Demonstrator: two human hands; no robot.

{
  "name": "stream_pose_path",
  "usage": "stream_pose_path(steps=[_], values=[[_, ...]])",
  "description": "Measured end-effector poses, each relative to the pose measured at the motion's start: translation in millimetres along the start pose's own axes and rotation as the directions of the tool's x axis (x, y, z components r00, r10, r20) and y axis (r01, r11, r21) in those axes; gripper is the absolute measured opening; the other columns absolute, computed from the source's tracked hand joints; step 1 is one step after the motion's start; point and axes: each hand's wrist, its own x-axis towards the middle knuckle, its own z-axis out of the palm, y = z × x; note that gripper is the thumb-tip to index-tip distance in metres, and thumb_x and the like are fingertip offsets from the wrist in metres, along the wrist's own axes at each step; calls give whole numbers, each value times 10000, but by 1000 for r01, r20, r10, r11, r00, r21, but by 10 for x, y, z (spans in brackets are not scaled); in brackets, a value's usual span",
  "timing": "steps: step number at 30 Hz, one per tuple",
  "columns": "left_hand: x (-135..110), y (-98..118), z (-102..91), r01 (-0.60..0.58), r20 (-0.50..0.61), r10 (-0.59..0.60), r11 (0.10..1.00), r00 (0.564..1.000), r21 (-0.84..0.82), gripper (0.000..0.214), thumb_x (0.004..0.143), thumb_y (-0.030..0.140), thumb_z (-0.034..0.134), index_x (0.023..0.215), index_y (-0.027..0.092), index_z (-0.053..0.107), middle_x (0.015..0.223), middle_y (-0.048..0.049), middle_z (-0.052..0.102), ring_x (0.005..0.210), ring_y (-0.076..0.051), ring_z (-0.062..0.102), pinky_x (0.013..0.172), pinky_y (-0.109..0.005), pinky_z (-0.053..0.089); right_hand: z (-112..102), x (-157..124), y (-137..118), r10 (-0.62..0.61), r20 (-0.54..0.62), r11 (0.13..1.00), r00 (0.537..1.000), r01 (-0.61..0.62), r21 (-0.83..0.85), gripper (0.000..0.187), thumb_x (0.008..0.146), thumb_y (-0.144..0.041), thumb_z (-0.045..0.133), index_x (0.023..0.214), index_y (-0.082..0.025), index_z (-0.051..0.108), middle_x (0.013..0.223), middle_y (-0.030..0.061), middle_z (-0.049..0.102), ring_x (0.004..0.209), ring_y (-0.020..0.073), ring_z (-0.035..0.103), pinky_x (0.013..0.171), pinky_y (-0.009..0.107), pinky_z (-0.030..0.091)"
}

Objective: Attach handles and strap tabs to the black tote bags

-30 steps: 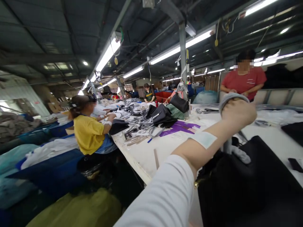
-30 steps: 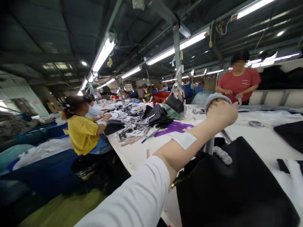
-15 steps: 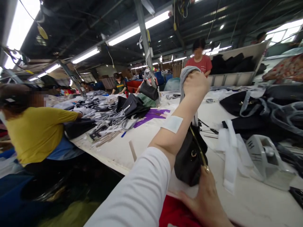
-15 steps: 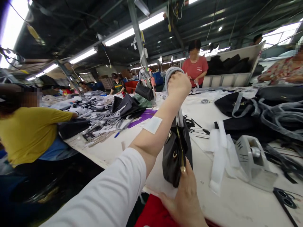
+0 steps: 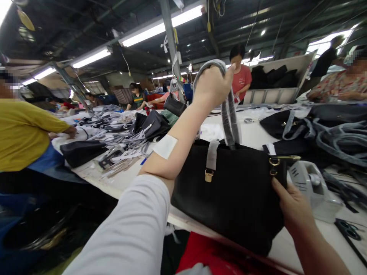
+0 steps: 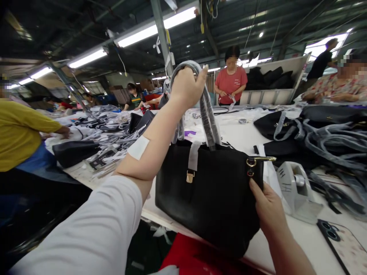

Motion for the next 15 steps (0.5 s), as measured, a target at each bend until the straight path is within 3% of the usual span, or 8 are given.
stream_pose_path(steps=[3, 7, 11, 14, 15], values=[[-116, -277, 189, 44, 80, -46, 999, 996, 18, 533, 945, 579, 305, 1022, 123, 569, 1047, -134, 627, 1154, -288, 541, 996, -360, 368, 8, -13, 27, 203, 61, 977, 977, -206, 51, 443, 719, -491, 728, 1045, -194, 693, 867, 59, 744, 787, 271, 703, 642, 333, 591], [-365, -510, 383, 30, 183, -31, 1000, 983, 7, 558, 954, 578, 254, 1052, 112, 545, 1086, -155, 614, 1151, -264, 524, 1017, -384, 348, 0, 13, 225, 258, 24, 965, 966, -259, 53, 446, 704, -498, 735, 1016, -182, 684, 843, 60, 738, 768, 264, 697, 628, 329, 576], [-848, -596, 594, -27, 380, 34, 999, 925, -23, 506, 980, 509, 253, 1128, 112, 529, 1146, -133, 608, 1105, -235, 541, 995, -397, 375, -63, -7, 336, 69, -40, 987, 997, -74, -143, 449, 775, -543, 640, 1034, -178, 669, 865, 55, 725, 791, 252, 675, 658, 331, 549], [-1382, -722, 840, -92, 582, 120, 993, 804, -78, 345, 936, 430, 447, 1054, 145, 601, 1100, -109, 656, 1063, -237, 585, 963, -350, 411, -75, -106, 288, -174, -61, 884, 983, 129, -449, 412, 841, -532, 544, 965, -166, 687, 815, 53, 712, 795, 252, 652, 653, 311, 514], [-1557, -796, 923, -85, 609, 105, 994, 786, -61, 340, 909, 419, 500, 1062, 134, 606, 1159, -137, 635, 1107, -262, 567, 984, -363, 395, -69, -149, 260, -248, -38, 829, 968, 192, -526, 400, 864, -517, 511, 941, -166, 689, 781, 51, 704, 765, 247, 646, 626, 303, 500]])
